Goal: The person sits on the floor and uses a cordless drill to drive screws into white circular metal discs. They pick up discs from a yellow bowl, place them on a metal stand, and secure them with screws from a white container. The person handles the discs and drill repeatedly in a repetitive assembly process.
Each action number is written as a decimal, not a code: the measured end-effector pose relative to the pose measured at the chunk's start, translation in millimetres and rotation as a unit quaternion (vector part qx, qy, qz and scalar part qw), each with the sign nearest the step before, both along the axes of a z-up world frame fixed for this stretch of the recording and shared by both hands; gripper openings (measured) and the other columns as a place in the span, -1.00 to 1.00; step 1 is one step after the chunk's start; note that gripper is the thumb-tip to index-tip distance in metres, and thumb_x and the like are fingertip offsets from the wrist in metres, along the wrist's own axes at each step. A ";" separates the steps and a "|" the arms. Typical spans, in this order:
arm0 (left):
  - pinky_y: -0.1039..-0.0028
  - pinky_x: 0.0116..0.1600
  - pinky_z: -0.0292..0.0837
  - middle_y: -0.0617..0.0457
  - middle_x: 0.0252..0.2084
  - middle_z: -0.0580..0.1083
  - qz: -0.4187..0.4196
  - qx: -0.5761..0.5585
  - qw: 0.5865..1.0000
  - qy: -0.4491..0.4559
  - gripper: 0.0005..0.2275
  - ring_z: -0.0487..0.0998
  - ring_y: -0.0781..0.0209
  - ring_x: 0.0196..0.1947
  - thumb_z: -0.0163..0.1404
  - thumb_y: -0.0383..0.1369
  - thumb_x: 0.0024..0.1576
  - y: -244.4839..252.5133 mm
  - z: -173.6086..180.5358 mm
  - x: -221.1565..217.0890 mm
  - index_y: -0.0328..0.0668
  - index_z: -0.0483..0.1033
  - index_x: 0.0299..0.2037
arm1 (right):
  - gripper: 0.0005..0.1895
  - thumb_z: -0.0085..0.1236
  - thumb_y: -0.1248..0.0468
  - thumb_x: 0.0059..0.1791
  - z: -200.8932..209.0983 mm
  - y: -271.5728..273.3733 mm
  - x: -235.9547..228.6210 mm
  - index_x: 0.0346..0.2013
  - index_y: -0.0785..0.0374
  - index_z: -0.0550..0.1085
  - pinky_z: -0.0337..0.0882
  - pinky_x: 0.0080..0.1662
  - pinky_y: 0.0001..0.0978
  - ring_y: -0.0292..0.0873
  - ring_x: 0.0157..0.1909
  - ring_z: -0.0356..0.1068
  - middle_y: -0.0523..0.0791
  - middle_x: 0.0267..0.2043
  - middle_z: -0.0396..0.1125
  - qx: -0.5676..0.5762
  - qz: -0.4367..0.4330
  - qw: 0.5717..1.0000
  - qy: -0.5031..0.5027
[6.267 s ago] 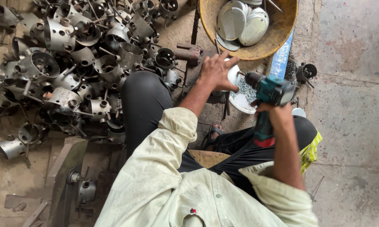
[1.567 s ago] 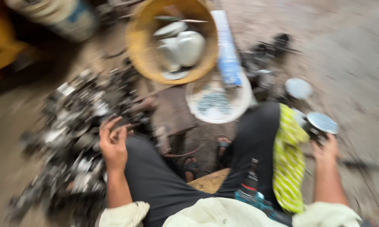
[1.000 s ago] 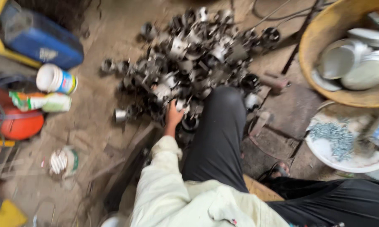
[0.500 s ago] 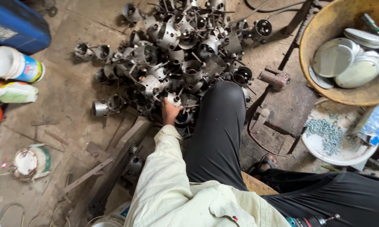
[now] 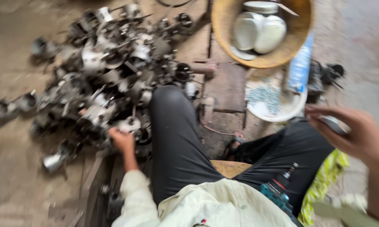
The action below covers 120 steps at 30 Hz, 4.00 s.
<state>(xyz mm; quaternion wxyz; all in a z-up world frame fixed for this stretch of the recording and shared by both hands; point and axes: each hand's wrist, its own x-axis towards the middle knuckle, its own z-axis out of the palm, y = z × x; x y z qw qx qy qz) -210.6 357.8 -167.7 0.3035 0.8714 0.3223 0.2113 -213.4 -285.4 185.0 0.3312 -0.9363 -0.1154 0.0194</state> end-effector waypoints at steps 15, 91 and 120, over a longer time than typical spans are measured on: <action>0.25 -0.23 0.60 0.01 -0.11 0.36 -0.137 -0.575 0.799 -0.115 -0.71 0.49 0.11 -0.18 -0.03 -0.35 0.07 -170.4 242.3 153.2 0.03 0.30 0.01 | -0.12 0.13 -0.11 -0.05 -125.6 100.4 98.7 0.49 -0.02 0.02 0.51 0.12 -0.08 0.03 0.23 0.40 -0.02 0.39 0.21 0.378 0.047 0.896 0.229; -0.03 0.07 0.56 -0.33 0.23 0.37 -0.460 -0.827 0.317 -0.062 -0.20 0.54 -0.28 0.07 -0.02 0.21 0.14 -286.8 243.7 108.8 -0.02 0.15 0.54 | -0.65 0.25 0.08 0.18 -191.5 -211.1 7.1 0.04 0.34 0.57 0.42 -0.04 -0.34 -0.19 -0.11 0.44 -0.03 -0.10 0.50 0.108 -0.387 0.913 -0.067; 0.10 0.21 0.41 -0.08 0.10 0.42 -0.360 -0.856 0.357 0.099 -0.45 0.44 -0.02 0.08 -0.21 0.16 0.35 -576.2 178.4 102.9 -0.13 0.34 0.28 | -0.36 -0.23 0.08 0.16 -83.2 10.8 -6.6 0.50 0.30 0.12 -0.19 0.54 -0.09 0.06 0.65 -0.16 0.09 0.60 -0.04 0.084 -0.048 0.982 -0.161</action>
